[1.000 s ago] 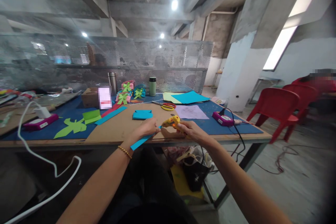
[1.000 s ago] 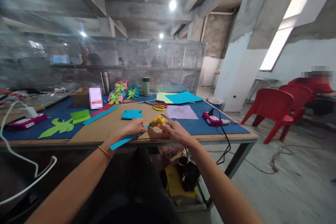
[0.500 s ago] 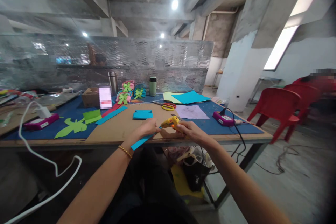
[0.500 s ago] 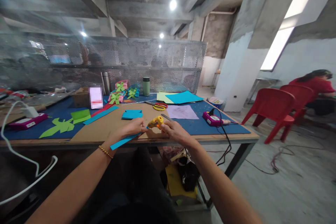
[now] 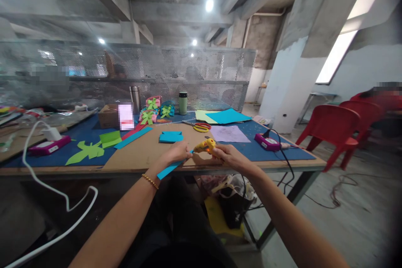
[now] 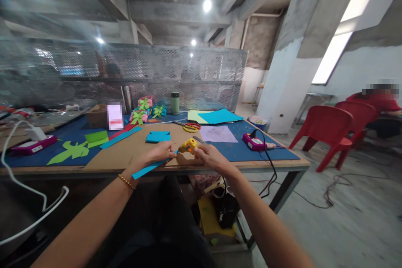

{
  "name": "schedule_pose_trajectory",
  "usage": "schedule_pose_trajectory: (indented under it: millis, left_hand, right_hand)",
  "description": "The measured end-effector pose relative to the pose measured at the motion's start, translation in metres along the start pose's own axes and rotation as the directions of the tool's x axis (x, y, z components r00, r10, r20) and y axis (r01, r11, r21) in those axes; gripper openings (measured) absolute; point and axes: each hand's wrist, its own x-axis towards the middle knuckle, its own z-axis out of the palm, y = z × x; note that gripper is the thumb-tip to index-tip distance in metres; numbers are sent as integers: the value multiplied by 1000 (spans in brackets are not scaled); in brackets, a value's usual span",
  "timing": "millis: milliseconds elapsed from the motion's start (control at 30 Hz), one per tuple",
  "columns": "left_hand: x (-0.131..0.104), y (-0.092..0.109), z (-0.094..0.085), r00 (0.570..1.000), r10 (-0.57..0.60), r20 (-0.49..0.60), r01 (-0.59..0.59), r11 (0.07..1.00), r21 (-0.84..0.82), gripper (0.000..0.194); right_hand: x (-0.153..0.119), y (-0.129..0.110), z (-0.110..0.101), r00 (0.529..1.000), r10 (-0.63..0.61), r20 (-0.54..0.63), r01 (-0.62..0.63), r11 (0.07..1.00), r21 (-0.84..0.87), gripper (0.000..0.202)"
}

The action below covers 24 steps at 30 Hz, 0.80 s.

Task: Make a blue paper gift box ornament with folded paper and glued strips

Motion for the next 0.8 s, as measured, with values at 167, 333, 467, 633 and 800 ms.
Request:
schedule_pose_trajectory:
  millis: [167,333,467,633,800]
  left_hand:
    - [0,1,-1,1000,5,8,-5,1000,-5,10]
    - [2,-1,1,999,14,34,-13,1000,-28,21]
    - [5,-6,3,1000,21,22,-20,999,-41,19]
    - [2,-5,2,1000,-10,-13,9,996,-87,12]
    - [-3,-2,4,995,-77,-62,64,981,-184,9]
  right_hand:
    - [2,-1,0,1000,1,-22,-2,1000,-30,49]
    - [0,-3,1,1000,-1,-1,1,1000,-6,51]
    - [-4,-3,-4,1000,-4,-28,4,1000,15,52]
    - [3,7,-25,987,-27,-159,26,1000,-13,54]
    - [24,40,-57,928,-75,-365,-123,863,-490,37]
